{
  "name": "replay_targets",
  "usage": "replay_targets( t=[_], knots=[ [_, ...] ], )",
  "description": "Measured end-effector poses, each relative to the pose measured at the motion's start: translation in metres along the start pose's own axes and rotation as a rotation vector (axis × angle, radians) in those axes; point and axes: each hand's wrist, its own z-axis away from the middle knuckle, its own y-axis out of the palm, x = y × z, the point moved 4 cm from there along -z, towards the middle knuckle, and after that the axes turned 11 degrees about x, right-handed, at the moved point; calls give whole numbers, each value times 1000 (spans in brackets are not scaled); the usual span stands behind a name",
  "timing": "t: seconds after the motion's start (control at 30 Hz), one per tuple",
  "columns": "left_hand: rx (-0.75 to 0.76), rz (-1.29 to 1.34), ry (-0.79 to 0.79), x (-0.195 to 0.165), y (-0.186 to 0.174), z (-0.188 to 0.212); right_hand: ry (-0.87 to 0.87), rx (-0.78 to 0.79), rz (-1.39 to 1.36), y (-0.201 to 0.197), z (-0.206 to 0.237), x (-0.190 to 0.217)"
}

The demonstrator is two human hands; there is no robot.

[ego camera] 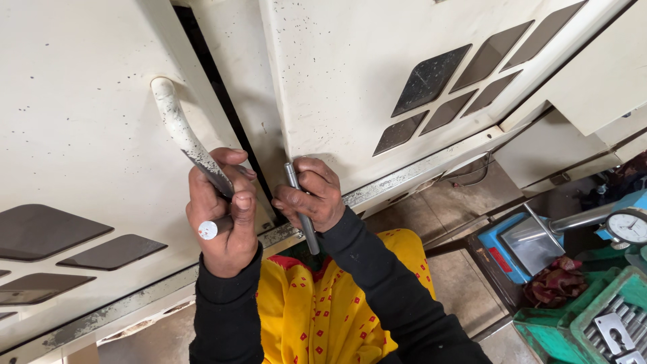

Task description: The person sits on the floor and uses a metal rod to manipulate a latch on a large industrial machine. They open the machine door, reach inside to adjust a component, and then close the door. The person then picks up several metal rods from a nearby crate and places them back.

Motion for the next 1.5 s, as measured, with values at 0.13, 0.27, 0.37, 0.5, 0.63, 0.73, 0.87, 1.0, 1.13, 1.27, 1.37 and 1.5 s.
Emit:
replay_targets(
  t=[0.13,0.27,0.37,0.5,0.63,0.73,0.87,1.0,1.13,1.27,1.37,1.5],
  knots=[
    [-21,3,-10,0,1,1,9,-3,-14,-3,0,-1],
    [-47,28,-36,0,2,2,22,31,-28,-6,-2,-1],
    [-48,24,-25,0,2,2,25,43,-42,-7,-2,-1],
    [-47,18,-19,2,1,2,27,38,-49,-6,-2,-1],
    [-45,1,-20,3,0,3,19,27,-40,-5,-2,-2],
    [-44,-6,-4,4,0,3,11,27,-48,-4,-1,-3],
    [-47,-4,5,5,1,2,9,18,-39,-2,0,-3],
    [-46,-18,-4,4,0,2,9,1,-13,-1,1,-3],
    [-49,-8,-9,5,0,2,14,3,-17,0,3,-4],
    [-42,-25,18,5,0,2,11,10,-31,0,3,-4],
    [-42,-25,0,5,-1,3,9,18,-29,1,4,-4],
    [-42,-20,-13,6,0,3,12,23,-31,1,4,-4]
  ],
)
